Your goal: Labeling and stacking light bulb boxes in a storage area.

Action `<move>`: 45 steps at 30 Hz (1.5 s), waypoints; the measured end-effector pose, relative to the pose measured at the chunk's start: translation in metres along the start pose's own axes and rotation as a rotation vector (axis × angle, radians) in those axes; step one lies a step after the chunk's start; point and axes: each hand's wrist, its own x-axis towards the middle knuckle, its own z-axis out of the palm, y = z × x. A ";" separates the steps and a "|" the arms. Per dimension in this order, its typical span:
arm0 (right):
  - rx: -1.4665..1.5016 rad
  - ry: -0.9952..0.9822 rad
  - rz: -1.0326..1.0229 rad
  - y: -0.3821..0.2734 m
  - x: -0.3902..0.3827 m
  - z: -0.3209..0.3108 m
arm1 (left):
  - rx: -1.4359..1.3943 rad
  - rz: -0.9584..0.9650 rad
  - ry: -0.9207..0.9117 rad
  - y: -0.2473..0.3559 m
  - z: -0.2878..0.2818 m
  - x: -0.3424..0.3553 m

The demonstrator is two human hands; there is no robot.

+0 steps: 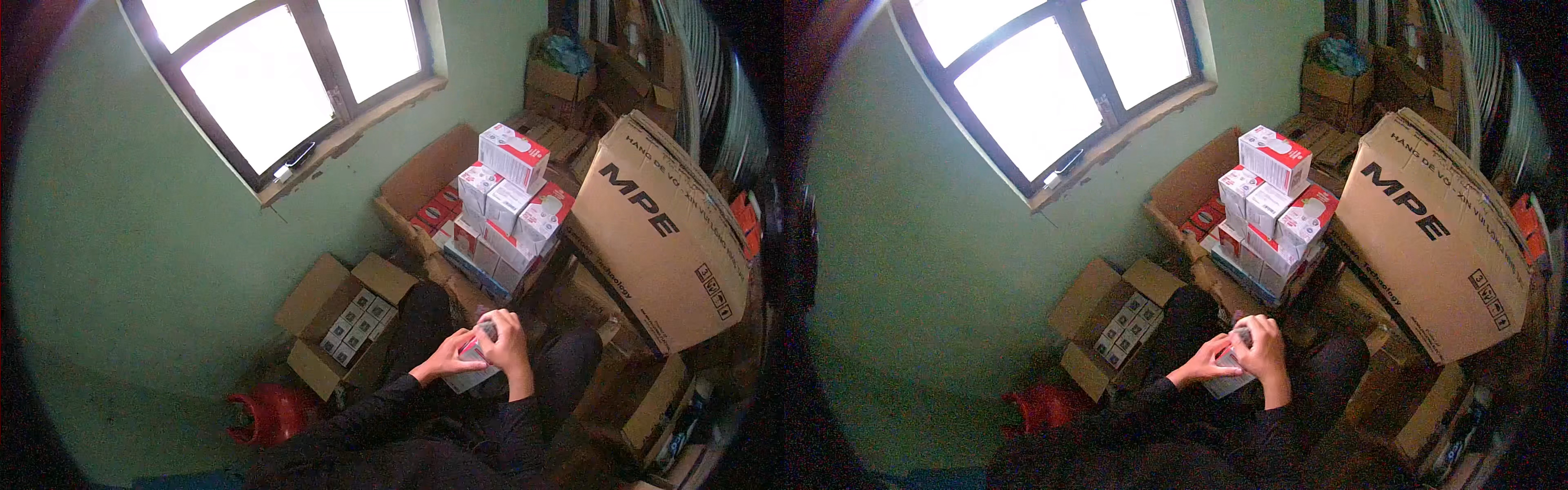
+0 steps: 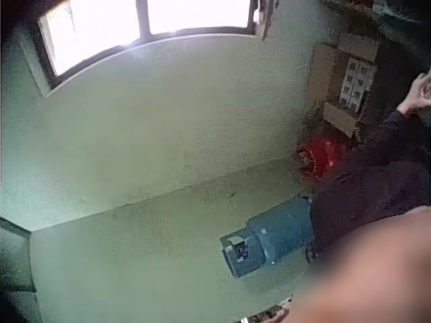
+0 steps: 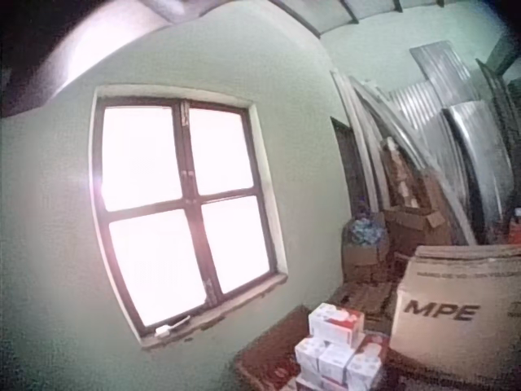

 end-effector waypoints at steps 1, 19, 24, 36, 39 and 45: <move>0.059 -0.017 -0.071 0.000 0.000 0.000 | -0.063 0.026 0.008 0.000 0.000 0.000; 0.158 -0.150 0.278 -0.002 -0.001 -0.014 | -0.057 -0.030 -0.015 0.001 -0.002 -0.001; 0.325 -0.118 -0.005 0.001 0.000 -0.015 | -0.115 -0.064 -0.014 -0.002 -0.002 -0.001; 0.376 -0.260 0.099 0.007 -0.007 -0.012 | -0.343 -0.067 -0.011 0.008 -0.002 0.000; 0.380 -0.290 0.332 0.012 -0.008 -0.017 | -0.078 -0.033 -0.049 0.008 -0.002 -0.001; 0.199 -0.024 -0.037 0.002 -0.006 0.007 | -0.265 -0.063 -0.032 0.001 -0.006 0.001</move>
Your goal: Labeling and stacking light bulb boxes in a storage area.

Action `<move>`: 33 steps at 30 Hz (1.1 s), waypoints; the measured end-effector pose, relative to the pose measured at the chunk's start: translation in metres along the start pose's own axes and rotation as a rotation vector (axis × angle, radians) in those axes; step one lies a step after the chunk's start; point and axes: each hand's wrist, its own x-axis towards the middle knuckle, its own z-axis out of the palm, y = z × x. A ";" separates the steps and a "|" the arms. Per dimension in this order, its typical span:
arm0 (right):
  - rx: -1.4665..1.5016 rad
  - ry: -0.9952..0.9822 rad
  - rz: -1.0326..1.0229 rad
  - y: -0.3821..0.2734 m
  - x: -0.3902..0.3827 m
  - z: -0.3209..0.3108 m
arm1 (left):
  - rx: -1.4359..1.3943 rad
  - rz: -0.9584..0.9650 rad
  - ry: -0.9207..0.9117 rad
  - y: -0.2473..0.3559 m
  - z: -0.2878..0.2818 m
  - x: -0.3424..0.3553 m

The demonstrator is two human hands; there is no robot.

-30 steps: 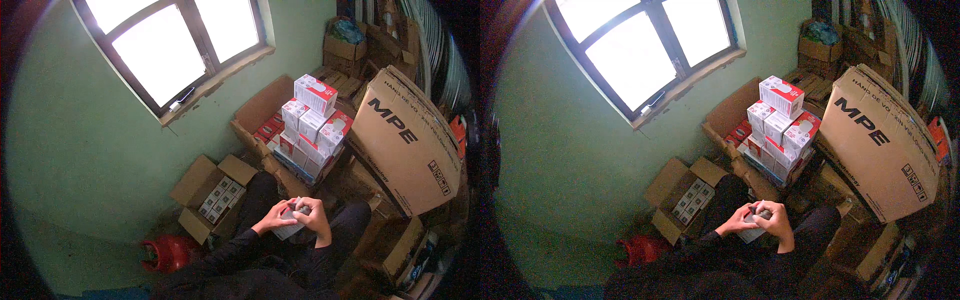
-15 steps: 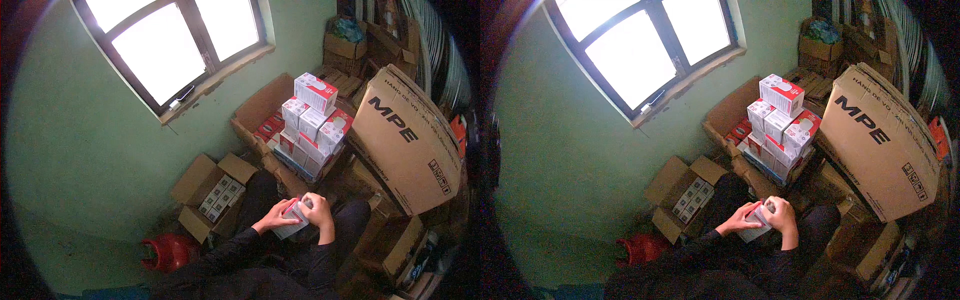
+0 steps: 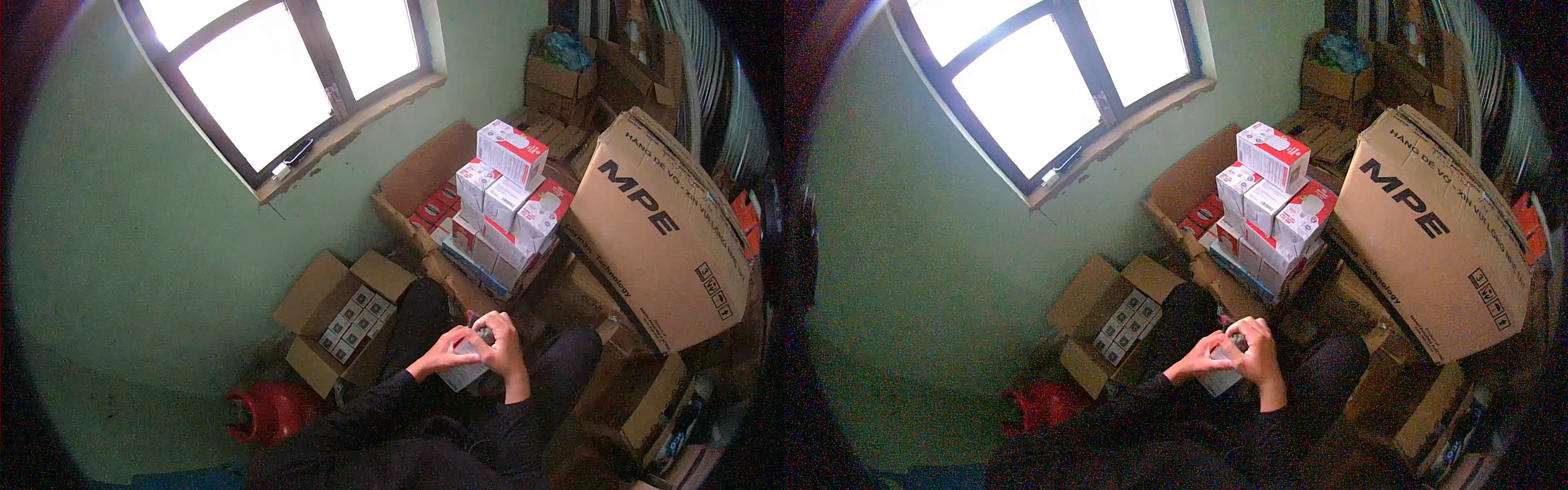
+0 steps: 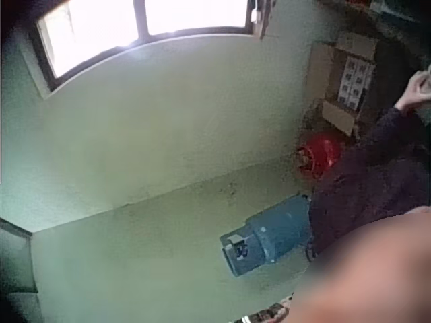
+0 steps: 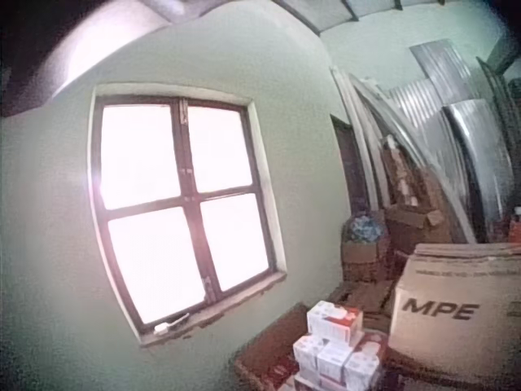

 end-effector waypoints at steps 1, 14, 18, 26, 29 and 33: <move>-0.010 0.030 -0.008 -0.004 -0.002 0.005 | -0.088 -0.037 0.020 -0.001 -0.002 0.000; -0.155 0.452 -0.117 -0.014 -0.013 0.043 | -1.155 -0.154 0.201 -0.004 -0.017 0.011; -0.254 0.157 -0.431 -0.015 -0.012 0.043 | -1.205 -0.296 0.213 -0.007 -0.027 0.013; -0.333 0.245 -0.361 -0.026 -0.010 0.050 | -1.158 -0.324 0.163 -0.002 -0.021 0.013; -0.161 0.073 -0.404 -0.029 -0.016 0.052 | -1.199 -0.360 0.241 -0.002 -0.023 0.016; -0.342 0.313 -0.077 -0.027 -0.013 0.050 | -1.131 -0.384 0.215 -0.006 -0.027 0.016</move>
